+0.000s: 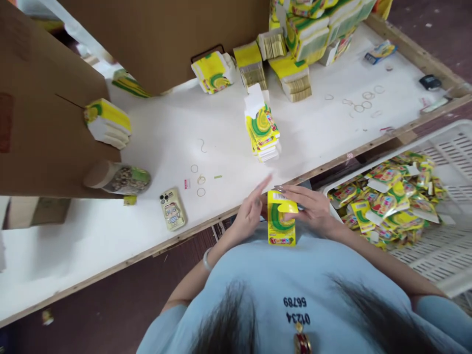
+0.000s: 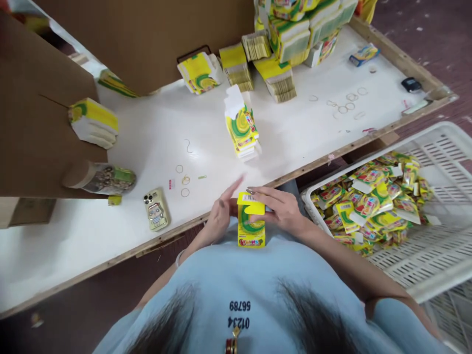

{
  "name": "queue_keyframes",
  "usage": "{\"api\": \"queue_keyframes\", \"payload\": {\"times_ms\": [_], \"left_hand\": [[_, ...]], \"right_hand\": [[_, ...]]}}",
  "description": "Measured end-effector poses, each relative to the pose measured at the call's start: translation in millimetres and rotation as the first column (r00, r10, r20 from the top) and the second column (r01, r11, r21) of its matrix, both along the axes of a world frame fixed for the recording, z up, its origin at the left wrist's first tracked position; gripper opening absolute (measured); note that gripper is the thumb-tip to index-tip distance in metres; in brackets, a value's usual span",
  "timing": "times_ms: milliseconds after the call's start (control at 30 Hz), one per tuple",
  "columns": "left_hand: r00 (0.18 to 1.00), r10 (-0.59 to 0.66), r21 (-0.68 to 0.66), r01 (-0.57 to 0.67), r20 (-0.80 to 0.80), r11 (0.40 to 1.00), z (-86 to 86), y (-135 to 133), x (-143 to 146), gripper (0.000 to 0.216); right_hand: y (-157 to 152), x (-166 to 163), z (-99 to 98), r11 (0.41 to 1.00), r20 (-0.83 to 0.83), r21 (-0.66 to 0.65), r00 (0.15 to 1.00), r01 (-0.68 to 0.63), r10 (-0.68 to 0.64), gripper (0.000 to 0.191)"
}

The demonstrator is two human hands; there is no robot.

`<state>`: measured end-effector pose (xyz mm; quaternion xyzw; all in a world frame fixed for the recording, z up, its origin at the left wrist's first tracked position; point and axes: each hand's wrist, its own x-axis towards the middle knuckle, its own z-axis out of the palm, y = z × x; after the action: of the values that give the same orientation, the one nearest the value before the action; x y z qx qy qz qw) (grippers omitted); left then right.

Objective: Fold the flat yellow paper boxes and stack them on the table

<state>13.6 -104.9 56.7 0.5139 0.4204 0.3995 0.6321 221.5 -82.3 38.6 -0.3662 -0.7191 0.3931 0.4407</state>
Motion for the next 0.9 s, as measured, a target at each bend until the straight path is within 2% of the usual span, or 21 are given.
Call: {"api": "queue_keyframes", "payload": {"times_ms": [67,133,200,267,333,467,600,667,767,833,867,900], "left_hand": [[0.997,0.002,0.004,-0.001,-0.081,1.000,4.7,5.8,-0.7,0.062],[0.988,0.027,0.032,-0.022,-0.155,0.999,10.2,12.8,-1.1,0.052],[0.981,0.008,0.051,0.002,-0.195,0.999,15.9,21.7,-2.1,0.049],[0.980,-0.025,0.047,0.035,-0.196,0.998,20.8,33.0,-4.4,0.050],[0.981,-0.040,0.047,0.050,-0.189,0.998,23.8,45.8,-7.3,0.053],[0.969,-0.047,0.141,0.083,-0.243,0.986,18.1,66.5,-11.9,0.045],[0.951,0.056,0.294,0.038,-0.304,0.955,3.1,75.5,-12.3,0.059],[0.925,0.098,0.412,0.067,-0.367,0.909,1.4,87.9,-12.5,0.064],[0.842,0.270,0.641,0.113,-0.468,0.759,8.9,135.0,-19.4,0.057],[0.763,0.459,0.749,0.050,-0.456,0.660,14.6,184.0,-29.5,0.051],[0.726,0.522,0.762,0.003,-0.447,0.648,15.5,210.9,-35.3,0.055],[0.707,0.549,0.760,-0.024,-0.447,0.650,14.4,237.6,-40.6,0.062]], "right_hand": [[-2.1,3.7,6.5,0.997,-0.012,-0.076,1.000,-0.023,0.022,0.056],[-3.2,1.3,14.8,0.967,-0.077,-0.255,0.997,-0.010,-0.010,0.058],[-0.2,-3.4,23.4,0.886,-0.170,-0.459,0.985,-0.062,-0.020,0.059],[7.9,-6.1,30.7,0.807,-0.266,-0.566,0.964,-0.168,0.013,0.061],[19.1,-5.2,36.1,0.773,-0.315,-0.595,0.949,-0.220,0.027,0.061],[39.5,-3.2,38.8,0.761,-0.323,-0.618,0.946,-0.196,-0.019,0.058],[53.2,-18.3,29.6,0.730,-0.368,-0.652,0.927,-0.202,-0.072,0.049],[59.0,-24.5,23.5,0.710,-0.350,-0.694,0.917,-0.117,-0.191,0.043],[66.2,-4.4,18.3,0.716,-0.221,-0.675,0.878,0.177,-0.425,0.030],[65.9,36.0,18.4,0.709,-0.081,-0.515,0.796,0.482,-0.600,0.023],[62.5,62.3,19.2,0.689,0.007,-0.396,0.752,0.607,-0.659,0.019],[56.5,90.0,20.3,0.642,0.084,-0.242,0.675,0.728,-0.734,0.016]]}}
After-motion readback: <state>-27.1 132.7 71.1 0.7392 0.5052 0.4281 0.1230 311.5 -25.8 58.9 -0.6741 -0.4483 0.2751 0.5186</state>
